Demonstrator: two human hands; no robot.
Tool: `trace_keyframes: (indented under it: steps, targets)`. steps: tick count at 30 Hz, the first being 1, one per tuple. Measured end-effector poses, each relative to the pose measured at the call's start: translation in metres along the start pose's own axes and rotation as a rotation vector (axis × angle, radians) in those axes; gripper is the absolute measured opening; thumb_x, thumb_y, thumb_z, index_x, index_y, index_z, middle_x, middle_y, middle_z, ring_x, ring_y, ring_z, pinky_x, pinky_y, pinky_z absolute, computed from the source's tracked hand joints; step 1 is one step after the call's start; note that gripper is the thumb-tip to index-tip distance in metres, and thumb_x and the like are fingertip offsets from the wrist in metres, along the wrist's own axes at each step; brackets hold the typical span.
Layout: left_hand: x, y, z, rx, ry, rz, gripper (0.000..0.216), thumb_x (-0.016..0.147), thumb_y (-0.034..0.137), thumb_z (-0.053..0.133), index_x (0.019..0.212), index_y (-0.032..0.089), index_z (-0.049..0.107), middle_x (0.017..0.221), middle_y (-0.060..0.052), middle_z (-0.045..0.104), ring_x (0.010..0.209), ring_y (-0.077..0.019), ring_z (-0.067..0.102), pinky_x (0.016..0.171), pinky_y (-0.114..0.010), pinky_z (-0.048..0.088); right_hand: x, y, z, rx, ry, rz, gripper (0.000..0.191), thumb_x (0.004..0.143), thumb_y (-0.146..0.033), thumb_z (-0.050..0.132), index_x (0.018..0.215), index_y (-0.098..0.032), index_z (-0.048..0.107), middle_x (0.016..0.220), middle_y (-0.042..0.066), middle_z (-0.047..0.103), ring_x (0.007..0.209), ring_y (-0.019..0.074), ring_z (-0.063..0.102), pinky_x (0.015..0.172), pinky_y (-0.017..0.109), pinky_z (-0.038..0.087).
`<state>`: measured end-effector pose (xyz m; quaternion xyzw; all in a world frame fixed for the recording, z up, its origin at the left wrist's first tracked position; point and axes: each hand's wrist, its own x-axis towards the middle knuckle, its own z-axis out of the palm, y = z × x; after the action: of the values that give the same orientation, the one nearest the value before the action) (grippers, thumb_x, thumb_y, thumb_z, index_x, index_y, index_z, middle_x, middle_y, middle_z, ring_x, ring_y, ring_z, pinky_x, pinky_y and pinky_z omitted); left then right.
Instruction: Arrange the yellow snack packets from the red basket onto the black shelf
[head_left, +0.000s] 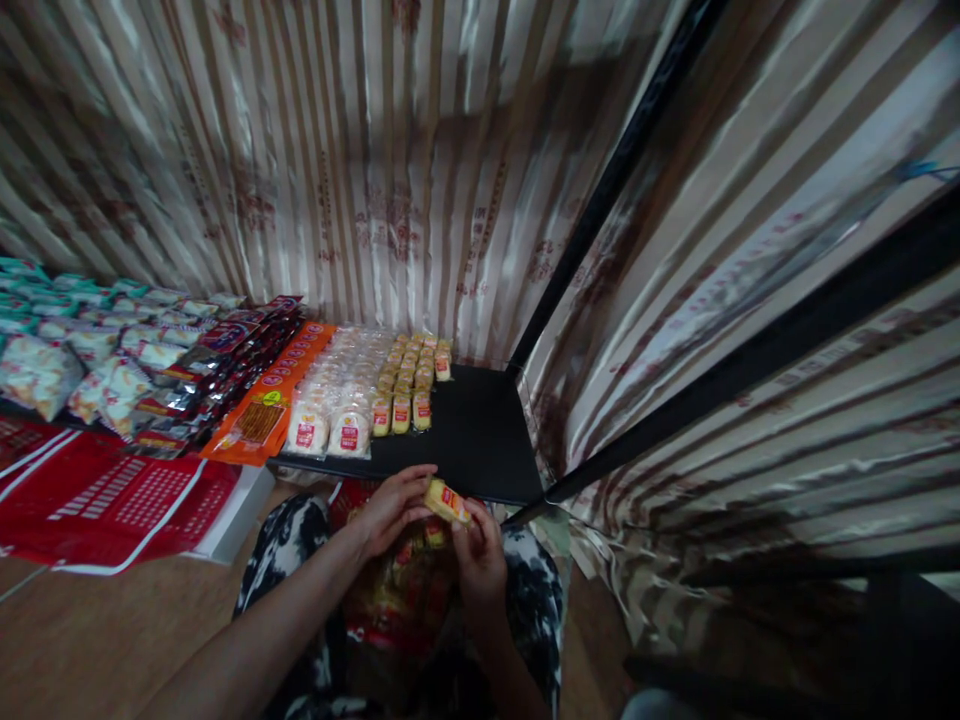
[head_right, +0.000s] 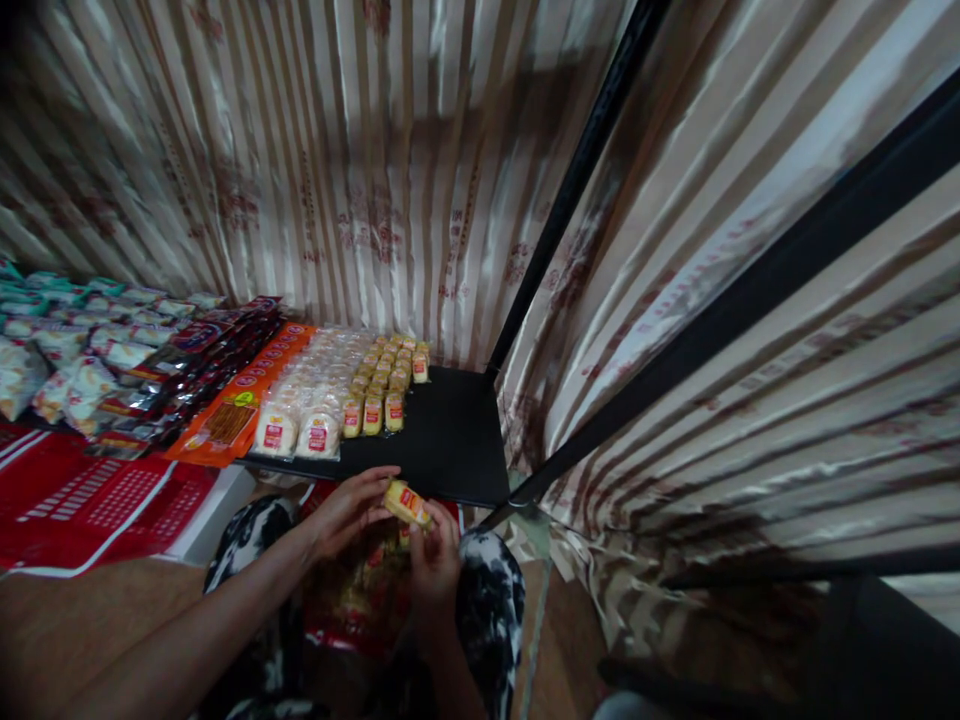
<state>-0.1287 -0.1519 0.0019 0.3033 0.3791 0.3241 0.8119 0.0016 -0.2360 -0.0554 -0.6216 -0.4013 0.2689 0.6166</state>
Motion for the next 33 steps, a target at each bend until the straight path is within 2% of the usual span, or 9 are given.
trace_keyframes:
  steps: [5,10,14,17,20,22,26,29,33]
  targets:
    - [0.001,-0.002,0.003,0.05,0.021,0.02,0.035,0.06,0.022,0.072,0.092,0.015,0.059,0.088,-0.004,0.064,0.079,-0.012,0.06,0.075,-0.023,0.046,0.022,-0.023,-0.003,-0.034,-0.03,-0.001,0.025,0.076,-0.037,0.056,0.095,-0.021,0.062,0.119,0.01,0.051,0.111,0.0231,0.048,0.089,0.037,0.046]
    - [0.003,-0.006,0.015,0.057,0.039,0.095,0.045,0.052,0.02,0.073,0.094,0.016,0.056,0.085,-0.002,0.062,0.07,-0.0104,0.058,0.064,-0.021,0.045,0.055,-0.034,0.005,0.226,-0.11,0.214,0.055,0.073,-0.038,0.06,0.123,-0.021,0.043,0.115,0.01,0.057,0.098,0.0202,0.06,0.08,0.033,0.051]
    - [0.023,-0.014,0.026,0.166,0.226,0.255,0.038,0.056,0.022,0.067,0.091,0.017,0.053,0.083,0.001,0.058,0.063,-0.0078,0.054,0.059,-0.019,0.043,0.072,-0.028,0.015,0.271,-0.1,0.295,0.052,0.068,-0.038,0.063,0.113,-0.018,0.047,0.106,0.01,0.063,0.093,0.0204,0.063,0.081,0.033,0.051]
    - [0.049,-0.021,0.033,0.236,0.333,0.348,0.029,0.058,0.018,0.064,0.083,0.017,0.05,0.083,-0.001,0.058,0.071,-0.0108,0.057,0.066,-0.021,0.045,0.078,-0.02,0.02,0.246,-0.138,0.306,0.044,0.068,-0.038,0.063,0.105,-0.018,0.051,0.099,0.009,0.066,0.088,0.0201,0.064,0.081,0.034,0.051]
    - [0.074,-0.025,0.041,0.325,0.373,0.395,0.022,0.063,0.016,0.059,0.082,0.017,0.049,0.084,-0.003,0.058,0.078,-0.0135,0.058,0.073,-0.024,0.047,0.093,-0.009,0.022,0.252,-0.084,0.273,0.041,0.065,-0.037,0.063,0.1,-0.019,0.054,0.098,0.009,0.067,0.088,0.0204,0.064,0.082,0.035,0.05]
    - [0.087,-0.024,0.046,0.416,0.395,0.403,0.021,0.068,0.015,0.055,0.088,0.017,0.05,0.093,-0.006,0.059,0.085,-0.0159,0.058,0.078,-0.027,0.047,0.109,-0.002,0.022,0.245,-0.021,0.257,0.042,0.062,-0.037,0.065,0.098,-0.018,0.055,0.096,0.009,0.068,0.086,0.021,0.064,0.082,0.035,0.05]
    - [0.104,-0.013,0.057,0.681,0.493,0.416,0.04,0.069,0.01,0.05,0.108,0.017,0.051,0.122,-0.012,0.049,0.114,-0.0218,0.046,0.096,-0.032,0.039,0.151,0.007,0.025,0.21,-0.003,0.243,0.045,0.061,-0.041,0.065,0.098,-0.017,0.057,0.094,0.009,0.068,0.085,0.0209,0.064,0.08,0.035,0.049]
    - [0.117,-0.002,0.064,0.782,0.478,0.397,0.045,0.072,0.01,0.048,0.117,0.015,0.049,0.13,-0.011,0.045,0.125,-0.0218,0.036,0.107,-0.033,0.025,0.182,0.013,0.035,0.195,-0.016,0.205,0.043,0.063,-0.04,0.063,0.099,-0.016,0.057,0.094,0.009,0.067,0.084,0.0198,0.063,0.079,0.033,0.049]
    - [0.14,0.012,0.068,0.673,0.382,0.329,0.048,0.081,0.018,0.042,0.129,0.014,0.039,0.139,-0.01,0.038,0.129,-0.0204,0.031,0.108,-0.032,0.023,0.218,0.022,0.055,0.097,-0.074,0.136,0.043,0.067,-0.041,0.058,0.103,-0.017,0.059,0.09,0.007,0.067,0.08,0.0192,0.062,0.075,0.032,0.049]
